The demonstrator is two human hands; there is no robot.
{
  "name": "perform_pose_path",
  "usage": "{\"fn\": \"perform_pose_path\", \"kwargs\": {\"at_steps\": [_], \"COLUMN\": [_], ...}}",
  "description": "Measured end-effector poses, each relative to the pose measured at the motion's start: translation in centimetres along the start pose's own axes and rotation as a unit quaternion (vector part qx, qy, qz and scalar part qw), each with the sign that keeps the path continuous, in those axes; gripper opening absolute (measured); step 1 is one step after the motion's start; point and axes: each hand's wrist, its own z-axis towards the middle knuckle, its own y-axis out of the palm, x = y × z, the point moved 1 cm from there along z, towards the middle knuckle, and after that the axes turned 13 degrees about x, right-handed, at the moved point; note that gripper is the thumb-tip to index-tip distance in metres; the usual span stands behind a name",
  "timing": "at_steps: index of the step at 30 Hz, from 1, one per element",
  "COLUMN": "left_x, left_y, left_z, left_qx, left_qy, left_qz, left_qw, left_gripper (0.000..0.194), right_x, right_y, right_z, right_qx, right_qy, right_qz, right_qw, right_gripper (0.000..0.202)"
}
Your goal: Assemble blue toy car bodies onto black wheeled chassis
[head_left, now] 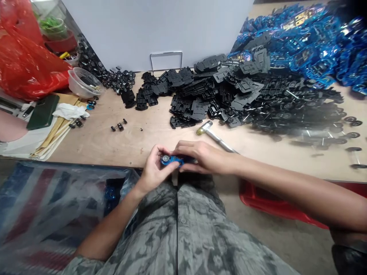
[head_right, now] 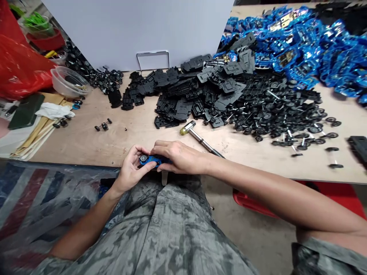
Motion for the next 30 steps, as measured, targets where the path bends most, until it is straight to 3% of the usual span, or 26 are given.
{"fn": "perform_pose_path", "kwargs": {"at_steps": [9, 12, 14, 18, 21, 24, 27, 30], "left_x": [-0.7, -0.6, -0.1, 1.5, 2.4, 2.3, 1.6, 1.1], "left_y": [-0.2, -0.5, -0.7, -0.9, -0.6, -0.1, 0.3, 0.5], "left_z": [0.0, 0.0, 0.5, 1.8, 2.6, 3.0, 3.4, 3.6], "left_qx": [-0.023, -0.052, -0.061, -0.091, -0.135, -0.151, -0.102, -0.075], "left_qy": [0.010, -0.012, -0.055, -0.152, -0.158, -0.156, -0.054, 0.138], "left_qz": [-0.006, -0.045, -0.068, -0.036, -0.011, 0.001, 0.035, 0.133], "left_qw": [1.000, 0.998, 0.994, 0.984, 0.978, 0.976, 0.993, 0.979], "left_gripper": [0.040, 0.064, 0.072, 0.060, 0.050, 0.044, 0.044, 0.036], "right_x": [0.0, -0.5, -1.0, -2.2, -2.2, -1.0, 0.4, 1.3], "right_y": [1.1, 2.1, 2.8, 3.7, 3.5, 3.1, 2.9, 2.6], "right_z": [-0.5, -1.9, -2.9, -4.3, -4.6, -5.0, -5.7, -6.3], "right_qx": [0.033, 0.092, 0.124, 0.156, 0.169, 0.178, 0.186, 0.250], "right_qy": [-0.050, -0.105, -0.171, -0.285, -0.331, -0.334, -0.325, -0.226], "right_qz": [-0.030, -0.102, -0.180, -0.339, -0.406, -0.447, -0.437, -0.358], "right_qw": [0.998, 0.985, 0.961, 0.883, 0.835, 0.810, 0.818, 0.871], "right_gripper": [0.036, 0.029, 0.024, 0.027, 0.025, 0.025, 0.021, 0.022]}}
